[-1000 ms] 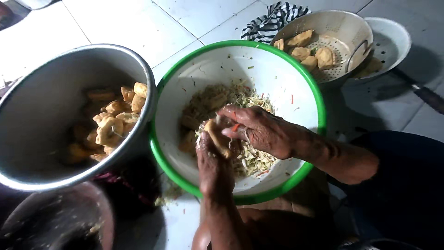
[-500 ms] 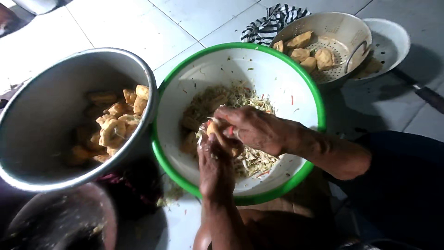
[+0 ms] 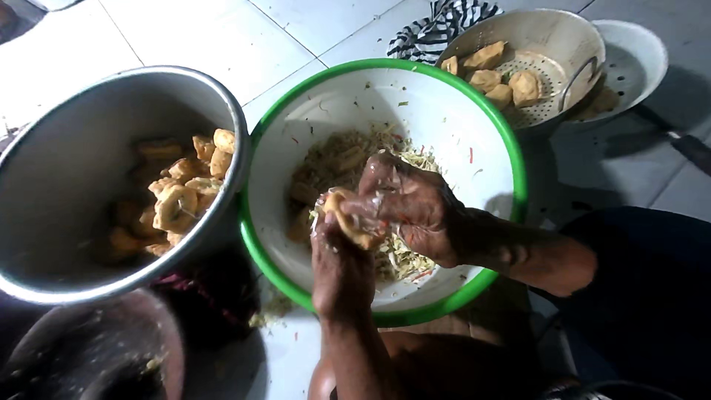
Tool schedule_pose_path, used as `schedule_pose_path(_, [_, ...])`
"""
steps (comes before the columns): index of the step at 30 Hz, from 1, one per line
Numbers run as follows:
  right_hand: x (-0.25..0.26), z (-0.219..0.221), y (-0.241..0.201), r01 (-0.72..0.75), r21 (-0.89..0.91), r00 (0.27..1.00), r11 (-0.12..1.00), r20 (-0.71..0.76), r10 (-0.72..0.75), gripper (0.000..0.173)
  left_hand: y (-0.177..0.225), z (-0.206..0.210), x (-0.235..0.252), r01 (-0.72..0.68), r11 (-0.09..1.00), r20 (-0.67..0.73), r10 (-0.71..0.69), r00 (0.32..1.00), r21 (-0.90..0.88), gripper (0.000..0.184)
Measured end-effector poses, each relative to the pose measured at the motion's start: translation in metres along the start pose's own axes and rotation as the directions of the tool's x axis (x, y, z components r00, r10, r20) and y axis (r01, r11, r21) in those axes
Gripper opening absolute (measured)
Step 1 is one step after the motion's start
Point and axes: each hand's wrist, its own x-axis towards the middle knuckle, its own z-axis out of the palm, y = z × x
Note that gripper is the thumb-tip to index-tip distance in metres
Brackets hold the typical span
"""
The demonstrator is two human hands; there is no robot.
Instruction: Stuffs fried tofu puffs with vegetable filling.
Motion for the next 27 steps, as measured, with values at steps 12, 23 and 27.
schedule_pose_path(12, [0.013, -0.003, -0.011, -0.353, -0.142, 0.900, 0.925, 0.219, 0.377, 0.041, -0.001, -0.004, 0.002, -0.046, 0.998, 0.115, 0.051, 0.992, -0.040, 0.017])
schedule_pose_path(23, [0.018, -0.001, -0.009, -0.392, -0.289, 0.818, 0.873, 0.323, 0.475, 0.024, -0.005, 0.001, 0.002, -0.069, 0.969, 0.063, 0.055, 0.996, 0.239, 0.029])
schedule_pose_path(27, [0.006, -0.004, -0.014, -0.452, -0.058, 0.846, 0.890, 0.287, 0.449, 0.050, -0.005, -0.008, 0.006, -0.156, 0.958, 0.139, 0.125, 0.982, 0.242, 0.028])
